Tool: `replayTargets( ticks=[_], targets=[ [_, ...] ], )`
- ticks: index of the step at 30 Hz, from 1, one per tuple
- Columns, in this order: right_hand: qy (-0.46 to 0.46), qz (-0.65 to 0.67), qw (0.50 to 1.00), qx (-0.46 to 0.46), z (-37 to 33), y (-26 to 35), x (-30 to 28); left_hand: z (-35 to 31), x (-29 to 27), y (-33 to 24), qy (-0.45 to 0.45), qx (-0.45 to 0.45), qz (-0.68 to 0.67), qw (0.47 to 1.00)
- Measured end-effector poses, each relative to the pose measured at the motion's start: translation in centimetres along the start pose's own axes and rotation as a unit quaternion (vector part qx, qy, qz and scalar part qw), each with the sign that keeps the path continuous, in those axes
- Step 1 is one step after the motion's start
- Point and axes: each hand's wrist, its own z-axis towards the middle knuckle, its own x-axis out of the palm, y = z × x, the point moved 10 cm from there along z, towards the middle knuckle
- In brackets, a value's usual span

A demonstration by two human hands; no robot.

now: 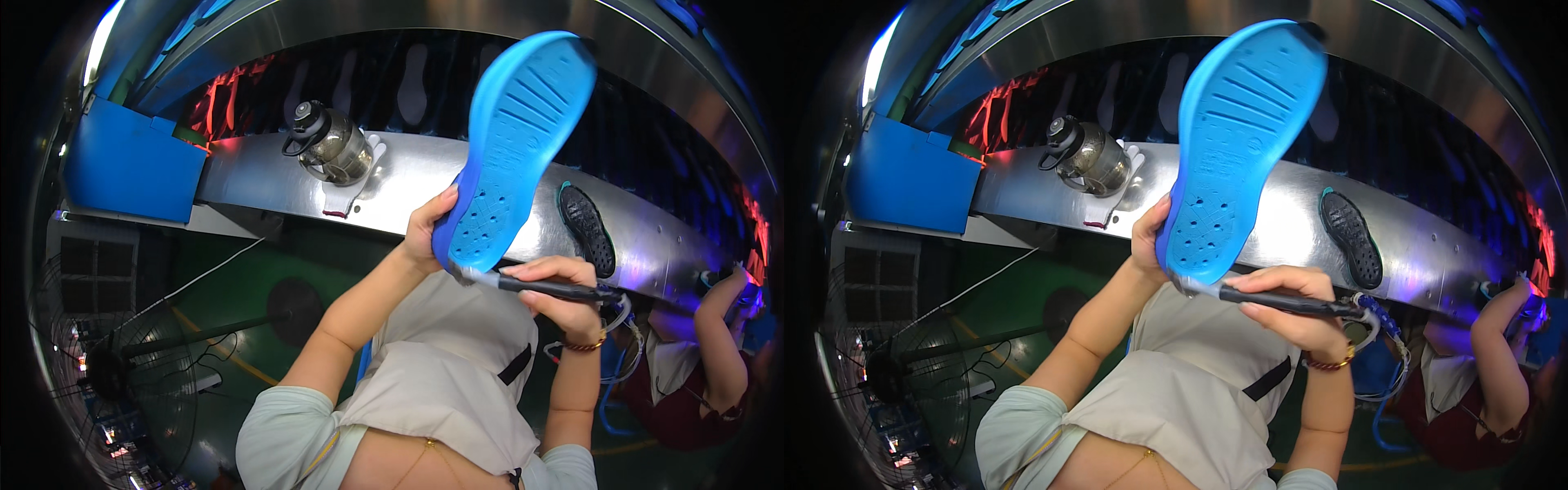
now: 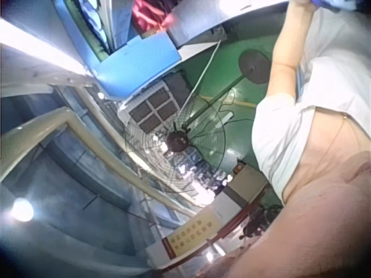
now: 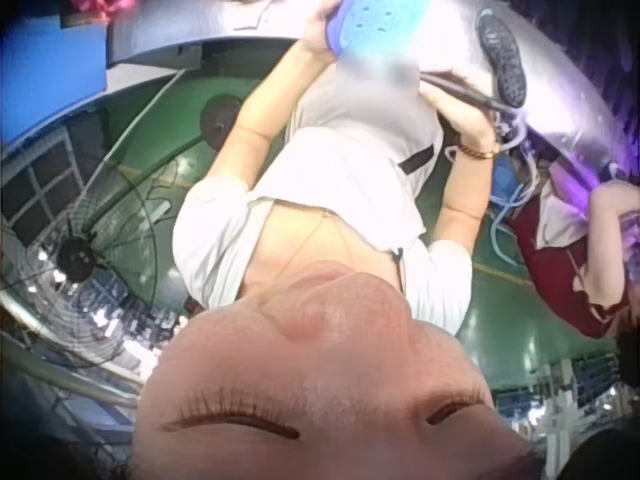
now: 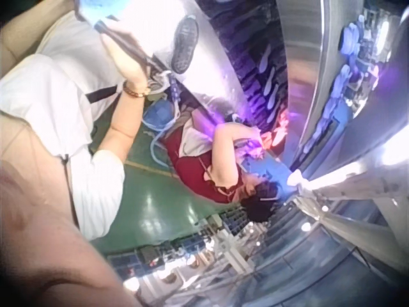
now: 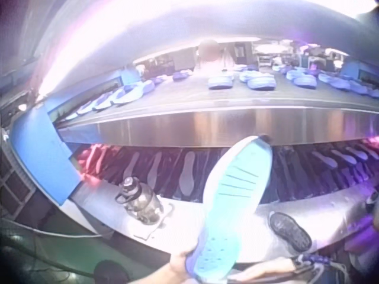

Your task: The person repeatedly takes shoe soles, applies glue to them using a brush applicator tool, and places them onto the upper conveyor belt.

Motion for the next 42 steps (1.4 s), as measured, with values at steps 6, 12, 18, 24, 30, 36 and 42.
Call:
replayTargets(
  ticks=[6,12,18,24,30,36,42],
  targets=[
    [0.075,-0.185,0.978,-0.057,1.1,1.8,1.3,-0.1,1.4,1.0,0.021,-0.164,-0.002,0.986],
    [0.148,-0.226,0.957,-0.102,0.7,5.1,2.2,-1.7,0.7,1.9,-0.012,-0.317,0.081,0.945],
    [0.256,-0.368,0.893,-0.025,0.7,5.2,3.0,-2.9,1.3,1.6,0.01,-0.396,0.21,0.894],
    [0.176,-0.28,0.94,-0.083,1.5,4.1,1.2,-2.9,-0.3,0.7,-0.02,-0.378,0.224,0.898],
    [0.098,-0.252,0.957,-0.105,1.7,5.6,-1.2,-3.6,-2.3,-0.8,-0.088,-0.347,0.17,0.918],
    [0.11,-0.268,0.954,-0.074,0.7,3.9,-1.9,-4.2,-3.0,-3.2,-0.13,-0.304,0.176,0.927],
    [0.03,-0.269,0.959,-0.081,0.6,3.7,-2.7,-3.6,-3.3,-4.9,-0.116,-0.259,0.178,0.942]
  ],
)
